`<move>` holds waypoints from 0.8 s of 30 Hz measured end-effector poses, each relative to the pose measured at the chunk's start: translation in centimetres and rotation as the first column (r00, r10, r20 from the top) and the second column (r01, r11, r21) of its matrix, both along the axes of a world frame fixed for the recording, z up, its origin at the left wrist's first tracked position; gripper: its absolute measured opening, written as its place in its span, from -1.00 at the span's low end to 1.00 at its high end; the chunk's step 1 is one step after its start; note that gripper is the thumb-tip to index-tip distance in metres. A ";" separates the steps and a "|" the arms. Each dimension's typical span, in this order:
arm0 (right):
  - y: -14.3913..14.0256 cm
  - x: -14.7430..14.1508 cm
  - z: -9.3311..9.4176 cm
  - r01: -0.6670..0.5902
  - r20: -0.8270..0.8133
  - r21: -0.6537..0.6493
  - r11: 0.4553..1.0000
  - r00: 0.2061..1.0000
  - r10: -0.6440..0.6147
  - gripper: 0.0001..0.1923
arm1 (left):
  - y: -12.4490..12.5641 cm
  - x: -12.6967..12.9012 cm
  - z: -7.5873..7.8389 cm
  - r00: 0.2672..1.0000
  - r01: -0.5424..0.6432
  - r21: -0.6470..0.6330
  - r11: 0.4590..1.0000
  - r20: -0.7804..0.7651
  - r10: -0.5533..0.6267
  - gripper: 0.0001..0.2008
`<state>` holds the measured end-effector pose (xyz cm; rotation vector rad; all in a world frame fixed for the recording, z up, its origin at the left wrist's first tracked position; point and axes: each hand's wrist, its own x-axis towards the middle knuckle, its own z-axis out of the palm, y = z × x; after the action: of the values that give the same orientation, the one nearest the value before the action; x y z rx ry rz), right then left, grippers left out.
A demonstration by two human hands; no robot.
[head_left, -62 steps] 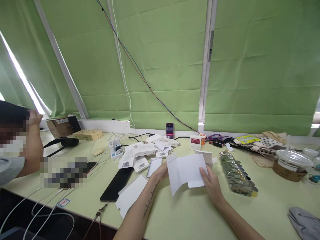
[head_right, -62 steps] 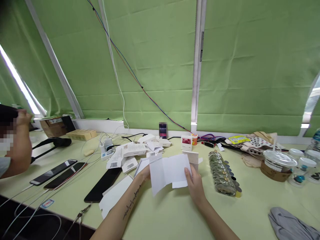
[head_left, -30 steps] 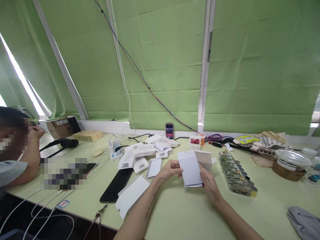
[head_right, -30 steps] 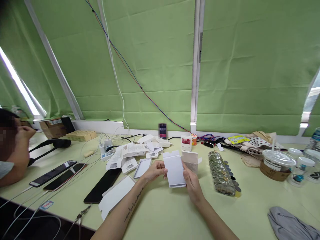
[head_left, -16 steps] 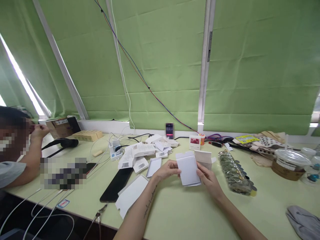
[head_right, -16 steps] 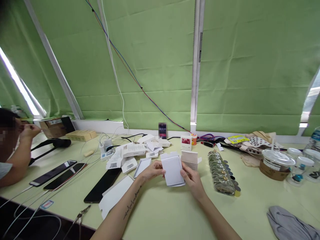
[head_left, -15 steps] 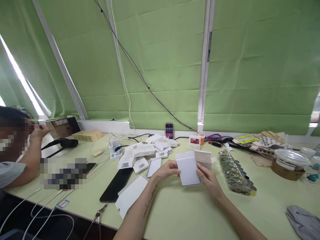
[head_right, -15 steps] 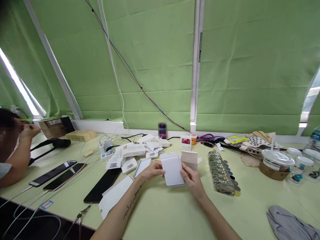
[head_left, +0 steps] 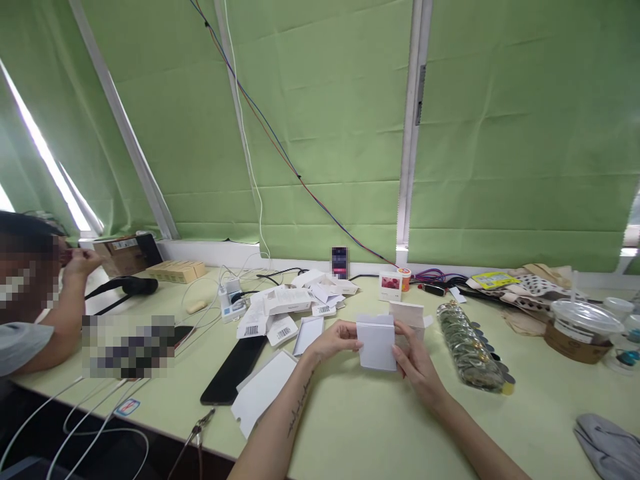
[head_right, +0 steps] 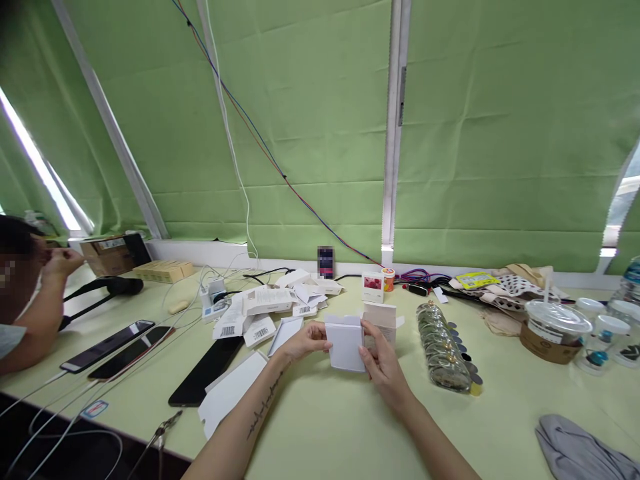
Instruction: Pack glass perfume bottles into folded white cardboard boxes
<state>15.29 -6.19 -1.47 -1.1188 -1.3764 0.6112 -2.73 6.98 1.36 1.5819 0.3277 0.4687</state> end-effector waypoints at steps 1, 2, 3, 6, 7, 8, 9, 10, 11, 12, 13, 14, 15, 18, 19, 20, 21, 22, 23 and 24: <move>0.0 0.0 0.0 0.010 -0.007 0.004 1.000 1.000 -0.010 -0.48 | -0.1 0.0 0.1 1.000 0.002 0.005 1.000 -0.004 -0.002 -0.64; 0.0 0.0 -0.1 0.025 -0.007 0.010 1.000 1.000 -0.025 -0.50 | -0.2 0.1 0.1 1.000 0.007 0.009 1.000 -0.009 -0.007 -0.63; 0.0 0.1 -0.2 0.042 0.003 0.017 0.999 0.999 -0.042 -0.53 | -0.3 0.2 0.1 1.000 0.013 0.012 1.000 -0.013 -0.013 -0.63; 0.1 0.7 -0.4 0.070 0.091 0.048 0.996 0.993 -0.074 -0.60 | -0.6 0.6 -0.2 1.000 0.015 0.019 1.000 -0.006 -0.015 -0.62; 0.1 0.9 -0.4 0.081 0.119 0.069 0.994 0.989 -0.089 -0.63 | -0.8 0.8 -0.3 1.000 0.007 0.022 1.000 0.005 -0.007 -0.59; 0.1 1.1 -0.4 0.102 0.132 0.097 0.990 0.985 -0.114 -0.65 | -0.9 1.1 -0.5 0.999 -0.017 0.027 0.999 0.029 0.016 -0.54; 0.1 1.3 -0.4 0.131 0.125 0.130 0.983 0.981 -0.147 -0.67 | -1.1 1.4 -0.6 0.996 -0.064 0.036 0.997 0.069 0.061 -0.47; 0.1 1.4 -0.3 0.170 0.098 0.163 0.972 0.977 -0.187 -0.69 | -1.3 1.7 -0.8 0.985 -0.134 0.047 0.990 0.116 0.127 -0.42; 0.1 1.6 -0.2 0.214 0.057 0.194 0.957 0.972 -0.229 -0.72 | -1.6 2.0 -0.9 0.963 -0.224 0.059 0.973 0.167 0.211 -0.39; 0.1 1.7 0.0 0.262 0.007 0.222 0.939 0.963 -0.270 -0.74 | -1.9 2.3 -1.0 0.931 -0.319 0.073 0.945 0.211 0.298 -0.40; 0.1 2.0 0.4 0.317 -0.053 0.249 0.915 0.948 -0.314 -0.77 | -2.2 2.7 -1.1 0.894 -0.408 0.092 0.908 0.243 0.377 -0.44; 0.1 2.3 0.8 0.373 -0.116 0.274 0.886 0.928 -0.355 -0.79 | -2.6 3.0 -1.2 0.861 -0.478 0.122 0.870 0.263 0.436 -0.47; 0.2 2.6 1.3 0.427 -0.173 0.293 0.855 0.904 -0.392 -0.81 | -2.9 3.3 -1.4 0.840 -0.522 0.164 0.837 0.270 0.470 -0.47; 0.6 4.2 2.8 0.540 -0.266 0.325 0.776 0.840 -0.473 -0.80 | -3.6 4.4 -1.9 0.839 -0.541 0.295 0.788 0.257 0.480 -0.23; 0.8 4.7 3.1 0.553 -0.258 0.329 0.765 0.832 -0.490 -0.79 | -3.8 4.8 -2.0 0.850 -0.526 0.316 0.789 0.237 0.471 -0.12; 1.1 5.2 3.4 0.555 -0.236 0.330 0.764 0.832 -0.502 -0.77 | -3.9 5.3 -2.2 0.861 -0.509 0.320 0.799 0.212 0.463 -0.03; 1.4 5.7 3.5 0.550 -0.207 0.328 0.768 0.835 -0.510 -0.76 | -4.0 5.8 -2.4 0.872 -0.489 0.312 0.814 0.188 0.452 0.05; 1.7 6.0 3.5 0.543 -0.175 0.325 0.774 0.839 -0.515 -0.74 | -4.1 6.2 -2.5 0.883 -0.469 0.299 0.831 0.172 0.436 0.10; 2.0 6.3 3.3 0.536 -0.139 0.324 0.779 0.842 -0.521 -0.72 | -4.1 6.6 -2.7 0.896 -0.444 0.290 0.848 0.163 0.414 0.13; 2.3 6.5 3.1 0.532 -0.107 0.326 0.781 0.842 -0.529 -0.70 | -4.0 6.9 -2.9 0.909 -0.416 0.288 0.862 0.159 0.385 0.14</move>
<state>21.74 -3.88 1.64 -1.1410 -1.0311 -0.0422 4.14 2.93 -1.51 1.7992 0.5343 0.9590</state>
